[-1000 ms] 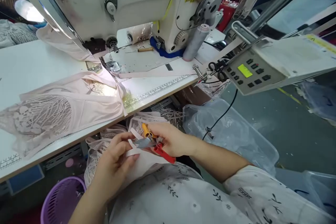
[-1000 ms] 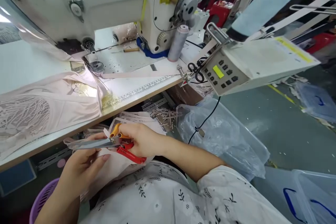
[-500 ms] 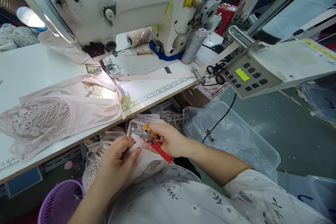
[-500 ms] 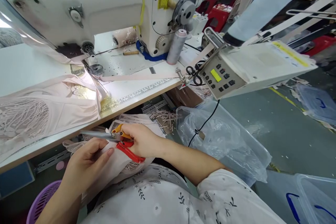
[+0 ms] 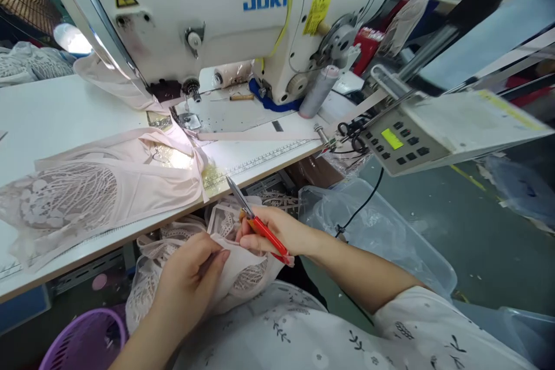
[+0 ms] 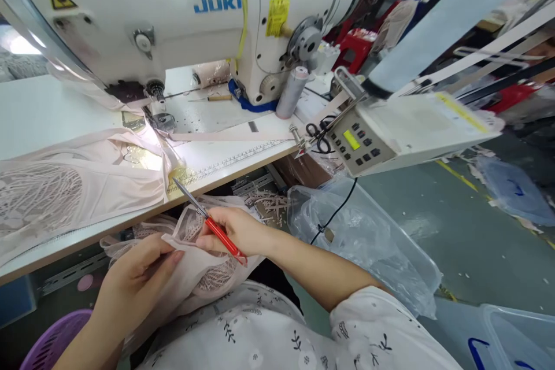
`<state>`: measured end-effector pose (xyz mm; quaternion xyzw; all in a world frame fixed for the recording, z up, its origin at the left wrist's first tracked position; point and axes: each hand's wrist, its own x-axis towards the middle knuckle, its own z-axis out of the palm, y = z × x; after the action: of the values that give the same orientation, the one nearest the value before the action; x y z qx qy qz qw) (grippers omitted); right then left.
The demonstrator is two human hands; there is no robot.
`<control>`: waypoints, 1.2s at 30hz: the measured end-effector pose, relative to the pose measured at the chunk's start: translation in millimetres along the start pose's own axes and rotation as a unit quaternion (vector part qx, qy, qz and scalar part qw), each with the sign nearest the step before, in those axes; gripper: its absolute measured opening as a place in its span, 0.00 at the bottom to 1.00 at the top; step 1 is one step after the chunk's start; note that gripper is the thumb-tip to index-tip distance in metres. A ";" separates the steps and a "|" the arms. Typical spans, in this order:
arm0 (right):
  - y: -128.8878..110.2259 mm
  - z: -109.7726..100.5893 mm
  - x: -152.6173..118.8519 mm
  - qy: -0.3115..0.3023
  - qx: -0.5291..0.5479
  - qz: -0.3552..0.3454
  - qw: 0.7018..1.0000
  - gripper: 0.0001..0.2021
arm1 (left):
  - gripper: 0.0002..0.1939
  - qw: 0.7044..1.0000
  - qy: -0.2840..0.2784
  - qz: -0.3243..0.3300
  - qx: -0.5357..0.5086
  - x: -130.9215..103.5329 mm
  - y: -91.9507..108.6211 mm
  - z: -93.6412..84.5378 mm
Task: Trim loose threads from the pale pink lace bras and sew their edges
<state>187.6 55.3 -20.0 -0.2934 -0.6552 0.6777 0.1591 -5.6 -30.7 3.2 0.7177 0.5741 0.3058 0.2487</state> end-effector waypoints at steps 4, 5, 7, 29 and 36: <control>6.9 -14.8 -0.1 -0.050 -0.196 0.073 0.977 0.13 | 0.11 0.999 -0.005 0.043 0.014 -2.7 2.1 10.4; 8.0 -16.3 0.3 -0.064 -0.259 0.089 0.959 0.12 | 0.12 0.998 0.001 0.065 0.021 -2.5 2.6 17.4; 10.1 -15.3 1.4 -0.081 -0.361 0.119 0.922 0.10 | 0.14 0.989 0.019 0.137 0.045 -1.3 4.1 35.1; 30.7 11.9 -15.5 0.115 0.061 0.017 0.991 0.25 | 0.11 0.945 0.094 -0.209 -0.231 -3.9 -18.3 18.0; 23.7 12.5 -23.9 0.187 -0.013 -0.054 0.981 0.17 | 0.11 0.972 0.146 -0.124 -0.136 4.4 -1.9 12.7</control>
<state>202.6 28.9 -39.1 -0.3809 -0.6376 0.5927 0.3116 3.0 -26.0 -6.2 0.5476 0.6419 0.4495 0.2933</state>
